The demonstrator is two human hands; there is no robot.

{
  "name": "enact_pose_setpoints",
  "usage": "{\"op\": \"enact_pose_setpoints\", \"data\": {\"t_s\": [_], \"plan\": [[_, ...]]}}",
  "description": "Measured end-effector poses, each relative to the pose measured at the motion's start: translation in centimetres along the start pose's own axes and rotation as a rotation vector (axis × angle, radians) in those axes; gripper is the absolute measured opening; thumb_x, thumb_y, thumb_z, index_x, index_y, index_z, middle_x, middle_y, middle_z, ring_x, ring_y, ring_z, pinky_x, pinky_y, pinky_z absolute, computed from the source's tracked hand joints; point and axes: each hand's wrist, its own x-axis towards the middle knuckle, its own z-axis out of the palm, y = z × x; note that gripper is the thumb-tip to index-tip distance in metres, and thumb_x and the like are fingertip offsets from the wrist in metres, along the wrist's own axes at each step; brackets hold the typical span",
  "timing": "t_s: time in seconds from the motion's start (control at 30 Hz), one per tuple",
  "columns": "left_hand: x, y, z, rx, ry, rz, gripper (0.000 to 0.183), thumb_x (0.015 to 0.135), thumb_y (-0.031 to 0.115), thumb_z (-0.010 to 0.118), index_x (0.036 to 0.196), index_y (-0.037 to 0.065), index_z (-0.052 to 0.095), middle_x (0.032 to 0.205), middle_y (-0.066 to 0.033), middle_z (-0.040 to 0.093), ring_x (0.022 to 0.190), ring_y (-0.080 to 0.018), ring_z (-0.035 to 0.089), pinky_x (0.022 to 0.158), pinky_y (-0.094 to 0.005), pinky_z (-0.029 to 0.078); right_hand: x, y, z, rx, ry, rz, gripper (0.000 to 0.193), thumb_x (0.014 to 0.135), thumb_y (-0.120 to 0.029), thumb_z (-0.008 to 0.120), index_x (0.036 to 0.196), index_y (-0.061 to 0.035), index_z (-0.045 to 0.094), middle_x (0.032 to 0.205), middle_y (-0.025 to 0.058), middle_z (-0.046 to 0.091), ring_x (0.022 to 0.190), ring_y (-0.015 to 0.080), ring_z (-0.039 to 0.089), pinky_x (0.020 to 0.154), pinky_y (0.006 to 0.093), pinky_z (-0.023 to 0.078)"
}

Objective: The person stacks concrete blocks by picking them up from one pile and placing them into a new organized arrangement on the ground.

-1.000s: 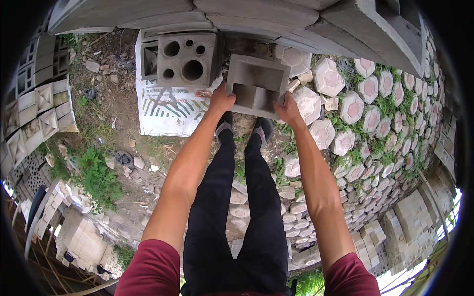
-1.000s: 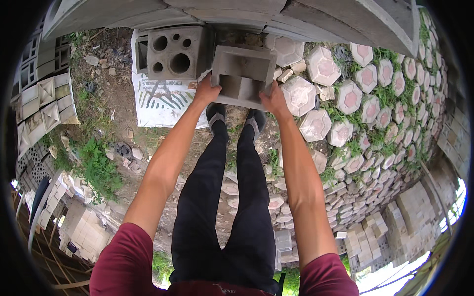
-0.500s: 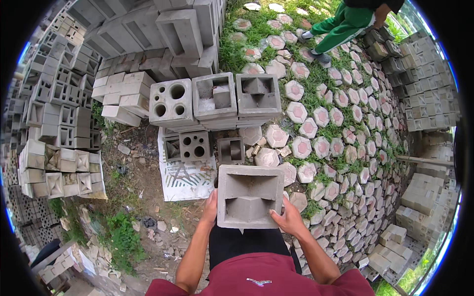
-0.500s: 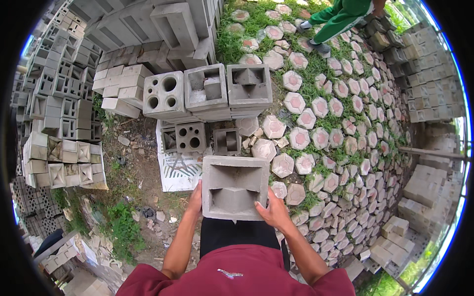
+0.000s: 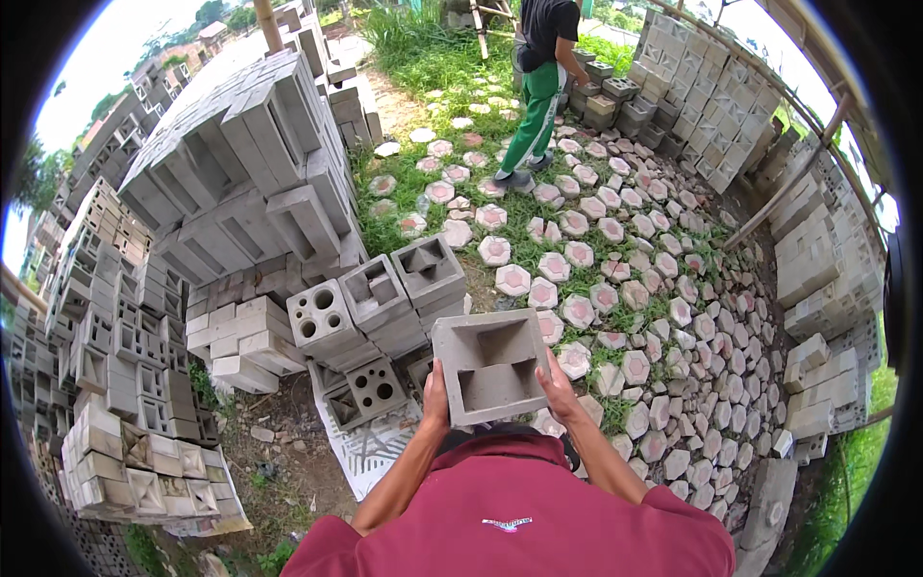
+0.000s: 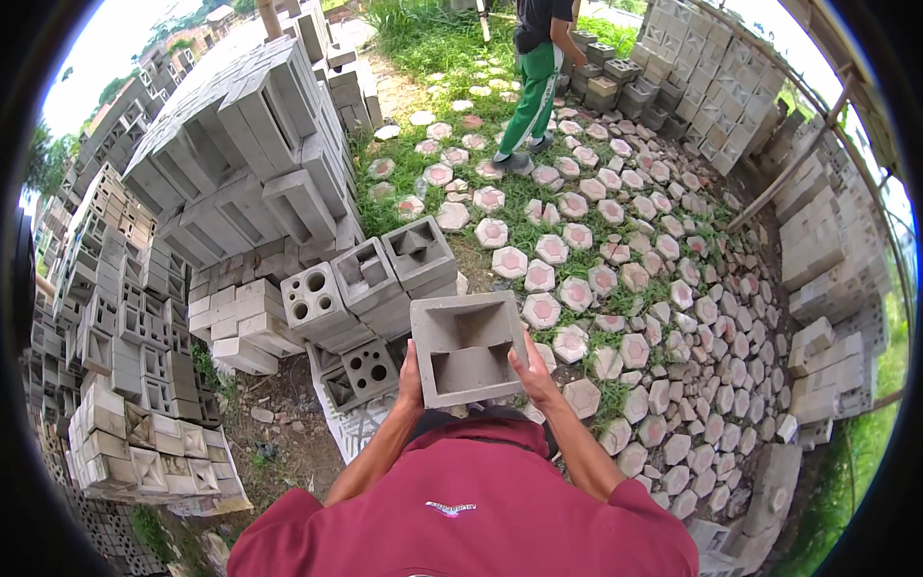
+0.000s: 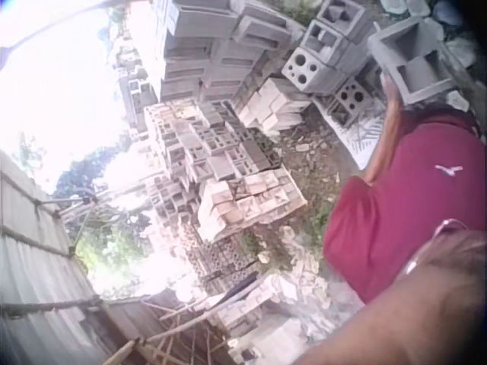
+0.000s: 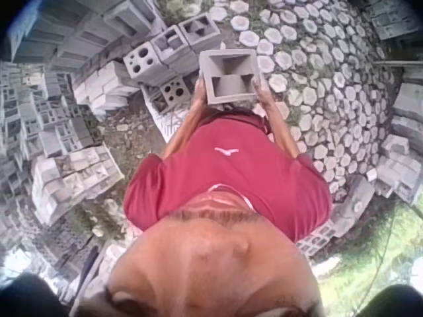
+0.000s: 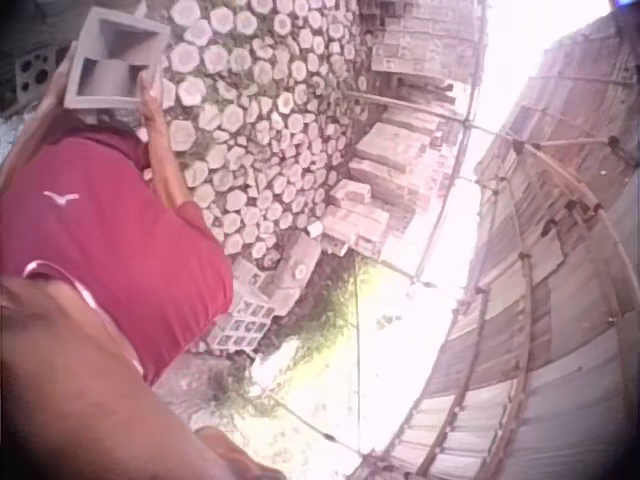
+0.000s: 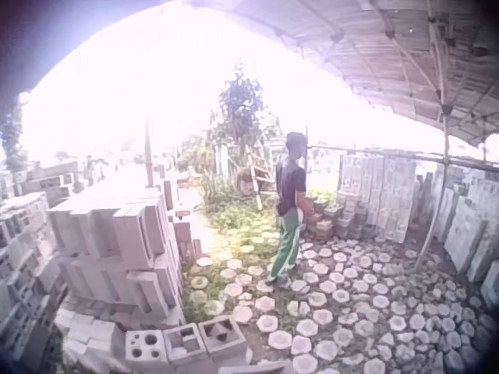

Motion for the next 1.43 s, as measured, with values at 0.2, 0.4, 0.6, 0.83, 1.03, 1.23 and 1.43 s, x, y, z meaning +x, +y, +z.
{"op": "enact_pose_setpoints", "data": {"t_s": [0.2,0.4,0.6,0.83,1.03,1.23,1.43], "plan": [[-4.1,4.4,0.8,-0.268,-0.278,-0.144,0.07,0.092,0.062,0.028,0.133,0.007,0.041,0.124,-0.0085,0.051,0.111,-0.0204,0.051,0.096,-0.0342,0.041,-6.8,-5.2,0.6,0.325,0.036,0.065,0.073,0.091,-0.06,0.036,0.143,-0.0092,0.027,0.139,0.0149,0.037,0.129,0.0232,0.034,0.105,0.0396,0.029],[-4.5,3.7,-1.6,-0.11,-0.425,-0.276,0.065,0.094,0.058,0.031,0.129,0.006,0.047,0.121,-0.0077,0.054,0.107,-0.0186,0.053,0.094,-0.0328,0.041,-9.7,-1.7,6.5,0.669,0.311,0.156,0.073,0.09,-0.063,0.033,0.132,-0.0049,0.043,0.119,0.0098,0.056,0.107,0.0197,0.054,0.093,0.034,0.044],[-6.0,3.3,-5.3,-0.062,-0.565,-0.38,0.065,0.094,0.056,0.032,0.133,0.006,0.043,0.126,-0.0079,0.052,0.111,-0.0193,0.052,0.097,-0.0324,0.039,-16.1,-0.5,12.0,0.695,0.529,0.116,0.066,0.092,-0.058,0.037,0.129,-0.0043,0.046,0.12,0.0087,0.055,0.106,0.0189,0.055,0.091,0.0336,0.045],[-8.5,1.7,-1.8,0.136,-0.798,-0.493,0.067,0.094,0.057,0.03,0.135,0.006,0.039,0.128,-0.0089,0.049,0.113,-0.0203,0.05,0.097,-0.0332,0.04,-23.9,-1.3,14.8,0.733,0.853,-0.194,0.061,0.094,-0.052,0.039,0.133,-0.0043,0.042,0.123,0.0076,0.054,0.108,0.0166,0.054,0.091,0.0312,0.044],[-13.4,-0.4,2.7,0.214,-1.009,-0.592,0.066,0.094,0.058,0.029,0.137,0.008,0.036,0.128,-0.0088,0.048,0.115,-0.0219,0.048,0.098,-0.0364,0.04,-31.2,0.0,14.5,0.785,1.094,-0.171,0.065,0.09,-0.058,0.044,0.125,-0.0038,0.051,0.113,0.005,0.058,0.098,0.0112,0.056,0.084,0.0267,0.045],[-19.6,-5.9,5.9,0.324,-1.082,-0.775,0.057,0.096,0.05,0.031,0.135,0.009,0.039,0.13,-0.0081,0.048,0.117,-0.023,0.048,0.099,-0.0382,0.039,-41.0,5.2,14.6,0.695,1.3,-0.29,0.063,0.095,-0.049,0.04,0.13,0.0034,0.044,0.124,0.0058,0.052,0.108,0.0104,0.051,0.092,0.0259,0.04],[-26.9,-11.7,8.1,0.382,-1.228,-0.845,0.058,0.096,0.051,0.031,0.136,0.01,0.037,0.131,-0.008,0.046,0.118,-0.0237,0.047,0.101,-0.0383,0.038,-50.4,4.2,15.9,0.736,1.428,-0.332,0.064,0.096,-0.047,0.041,0.134,0.0036,0.038,0.128,0.007,0.049,0.113,0.0114,0.048,0.097,0.027,0.037]]}}
